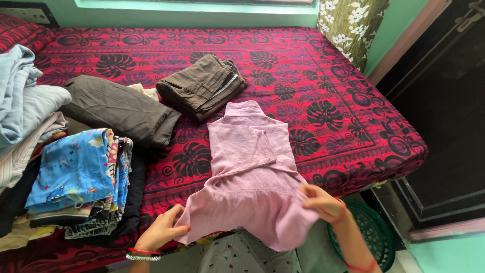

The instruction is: The person folds a pink hoodie on a bed. They smooth the fabric, fold the sleeves inward, fold the sides, and then fold the garment in half before placing it on a stack of other folded clothes.

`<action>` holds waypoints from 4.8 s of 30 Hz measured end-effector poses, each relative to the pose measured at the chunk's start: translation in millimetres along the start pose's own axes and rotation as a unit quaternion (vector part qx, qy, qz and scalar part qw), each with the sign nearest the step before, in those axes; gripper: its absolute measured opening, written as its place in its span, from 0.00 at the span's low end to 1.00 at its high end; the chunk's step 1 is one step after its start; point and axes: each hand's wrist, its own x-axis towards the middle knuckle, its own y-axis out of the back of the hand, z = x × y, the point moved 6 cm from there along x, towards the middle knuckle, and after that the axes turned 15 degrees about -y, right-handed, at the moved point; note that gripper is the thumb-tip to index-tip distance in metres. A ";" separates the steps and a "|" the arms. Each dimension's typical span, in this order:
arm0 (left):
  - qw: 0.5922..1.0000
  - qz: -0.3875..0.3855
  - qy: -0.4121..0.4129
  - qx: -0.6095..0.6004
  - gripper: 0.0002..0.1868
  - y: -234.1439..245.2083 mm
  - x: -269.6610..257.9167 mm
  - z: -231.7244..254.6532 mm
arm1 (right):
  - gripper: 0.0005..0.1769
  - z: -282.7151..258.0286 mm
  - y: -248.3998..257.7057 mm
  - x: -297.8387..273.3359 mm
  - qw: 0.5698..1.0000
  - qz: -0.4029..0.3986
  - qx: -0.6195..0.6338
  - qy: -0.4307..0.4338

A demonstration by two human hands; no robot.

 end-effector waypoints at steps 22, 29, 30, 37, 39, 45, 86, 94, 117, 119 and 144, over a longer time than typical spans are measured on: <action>0.976 -0.129 -0.116 -0.129 0.14 -25.0 10.2 73.4 | 0.11 -51.4 122.7 149.6 0.829 0.466 -0.214 0.224; 0.958 -0.121 -0.151 -0.210 0.16 -104.7 166.6 95.0 | 0.10 -22.6 163.6 97.5 0.902 0.317 0.071 0.283; 0.960 -0.085 -0.130 -0.235 0.16 -114.8 193.4 90.2 | 0.09 -21.3 166.2 94.3 0.903 0.289 0.109 0.298; 0.991 0.083 -0.040 -0.102 0.31 -125.7 271.7 46.3 | 0.06 -9.2 174.7 96.5 0.887 0.304 0.093 0.334; 0.991 0.090 -0.086 -0.042 0.27 -115.1 256.2 46.8 | 0.05 -5.9 175.7 96.6 0.884 0.310 0.093 0.339; 0.898 0.063 -0.354 0.253 0.16 -81.3 138.6 76.9 | 0.10 -17.3 133.8 86.4 0.853 0.377 -0.069 0.355; 0.929 0.170 -0.188 0.270 0.23 -74.1 185.4 21.9 | 0.25 -51.7 -26.5 70.1 0.630 0.481 -0.451 0.411; 0.678 -0.040 -0.484 0.551 0.25 -101.3 92.0 67.4 | 0.32 -12.2 -82.4 46.9 0.482 0.332 -0.694 0.419; 0.811 -0.023 -0.422 0.406 0.19 -91.9 75.9 69.9 | 0.40 14.5 -61.4 50.8 0.520 0.331 -0.728 0.300; 0.864 0.003 -0.333 0.378 0.20 -80.6 88.4 63.1 | 0.38 5.4 -52.6 46.6 0.584 0.297 -0.694 0.297; 0.927 0.338 -0.134 0.088 0.13 65.0 374.2 -19.1 | 0.22 -187.1 181.5 261.3 0.879 0.372 -0.242 0.176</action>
